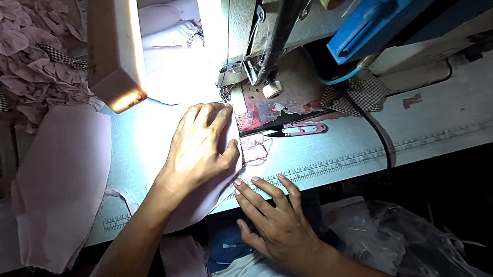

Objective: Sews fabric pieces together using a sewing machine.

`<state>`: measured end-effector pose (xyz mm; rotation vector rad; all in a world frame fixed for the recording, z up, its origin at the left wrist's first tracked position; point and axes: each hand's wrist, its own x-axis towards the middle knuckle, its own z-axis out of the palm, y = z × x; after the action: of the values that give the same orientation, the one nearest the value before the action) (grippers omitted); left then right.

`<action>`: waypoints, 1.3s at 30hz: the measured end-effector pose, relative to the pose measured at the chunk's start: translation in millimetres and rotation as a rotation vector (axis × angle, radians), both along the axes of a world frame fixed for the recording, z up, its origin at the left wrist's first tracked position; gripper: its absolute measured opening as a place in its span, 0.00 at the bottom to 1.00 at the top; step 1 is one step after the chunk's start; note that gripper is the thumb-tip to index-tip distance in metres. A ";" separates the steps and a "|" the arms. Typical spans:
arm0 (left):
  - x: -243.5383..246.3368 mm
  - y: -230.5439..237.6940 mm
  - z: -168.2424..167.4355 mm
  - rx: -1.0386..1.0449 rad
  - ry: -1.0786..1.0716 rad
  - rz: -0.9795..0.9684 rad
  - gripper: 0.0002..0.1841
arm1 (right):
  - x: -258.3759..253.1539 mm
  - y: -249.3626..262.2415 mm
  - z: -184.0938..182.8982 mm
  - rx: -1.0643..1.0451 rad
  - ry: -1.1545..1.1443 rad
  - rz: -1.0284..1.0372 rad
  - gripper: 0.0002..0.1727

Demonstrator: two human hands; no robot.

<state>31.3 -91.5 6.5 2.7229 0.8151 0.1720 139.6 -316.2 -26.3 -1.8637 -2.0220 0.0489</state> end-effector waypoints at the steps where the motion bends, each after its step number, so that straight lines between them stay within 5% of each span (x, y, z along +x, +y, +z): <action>1: 1.7 -1.2 1.5 0.005 0.025 0.007 0.37 | -0.1 0.1 0.4 -0.002 0.002 -0.001 0.25; 33: 3.8 -4.2 -6.1 0.062 0.083 0.016 0.32 | -0.2 19.1 9.5 -0.018 -0.056 -0.071 0.25; 39: -19.6 -29.2 -2.4 0.014 -0.244 -0.020 0.25 | 0.0 18.0 7.8 -0.009 -0.035 -0.077 0.21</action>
<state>11.8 -120.7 4.1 2.6525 0.7185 0.4957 139.6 -298.3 -18.4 -1.9593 -1.9736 0.0045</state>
